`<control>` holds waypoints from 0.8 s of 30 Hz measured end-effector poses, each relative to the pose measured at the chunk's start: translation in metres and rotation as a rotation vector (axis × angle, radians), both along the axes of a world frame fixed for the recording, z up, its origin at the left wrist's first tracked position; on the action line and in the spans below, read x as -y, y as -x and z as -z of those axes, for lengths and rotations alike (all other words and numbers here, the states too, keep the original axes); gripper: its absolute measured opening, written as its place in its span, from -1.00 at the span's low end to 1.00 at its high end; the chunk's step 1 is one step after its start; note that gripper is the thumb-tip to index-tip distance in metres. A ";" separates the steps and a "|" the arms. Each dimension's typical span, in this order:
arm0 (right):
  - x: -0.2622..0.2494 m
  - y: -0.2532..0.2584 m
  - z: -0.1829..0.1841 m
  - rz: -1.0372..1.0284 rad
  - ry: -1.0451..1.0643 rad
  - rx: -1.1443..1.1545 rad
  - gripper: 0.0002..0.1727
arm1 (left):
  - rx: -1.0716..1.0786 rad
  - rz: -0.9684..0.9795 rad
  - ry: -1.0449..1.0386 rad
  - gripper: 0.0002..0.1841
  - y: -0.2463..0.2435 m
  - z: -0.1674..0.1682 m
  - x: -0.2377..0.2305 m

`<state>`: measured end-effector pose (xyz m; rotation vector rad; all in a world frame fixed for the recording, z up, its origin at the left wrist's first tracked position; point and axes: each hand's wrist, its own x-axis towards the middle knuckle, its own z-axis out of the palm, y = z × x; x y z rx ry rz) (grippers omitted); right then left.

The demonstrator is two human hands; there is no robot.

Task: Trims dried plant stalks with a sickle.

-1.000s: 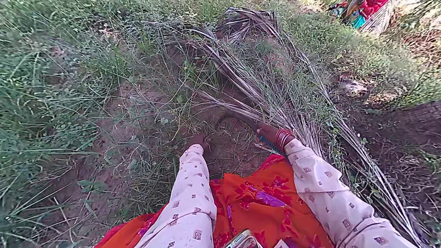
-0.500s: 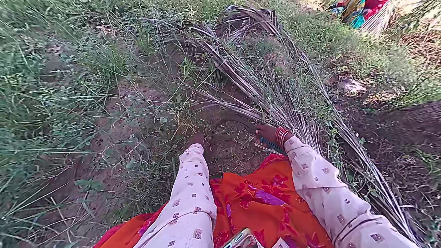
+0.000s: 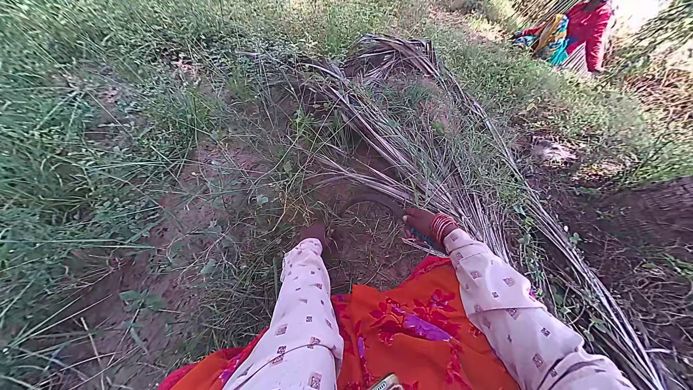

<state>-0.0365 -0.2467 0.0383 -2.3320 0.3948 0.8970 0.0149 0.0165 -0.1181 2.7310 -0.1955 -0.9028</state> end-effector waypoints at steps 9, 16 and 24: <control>-0.022 0.002 0.012 -0.183 0.163 -0.132 -0.53 | -0.036 -0.003 -0.032 -0.32 0.004 -0.004 0.009; -0.002 0.014 -0.027 -0.188 0.204 -0.062 -0.54 | -0.080 -0.031 0.042 -0.47 0.004 -0.003 0.019; 0.008 0.011 -0.015 0.084 0.003 0.146 -0.61 | 0.094 -0.359 0.212 -0.45 -0.007 0.003 0.008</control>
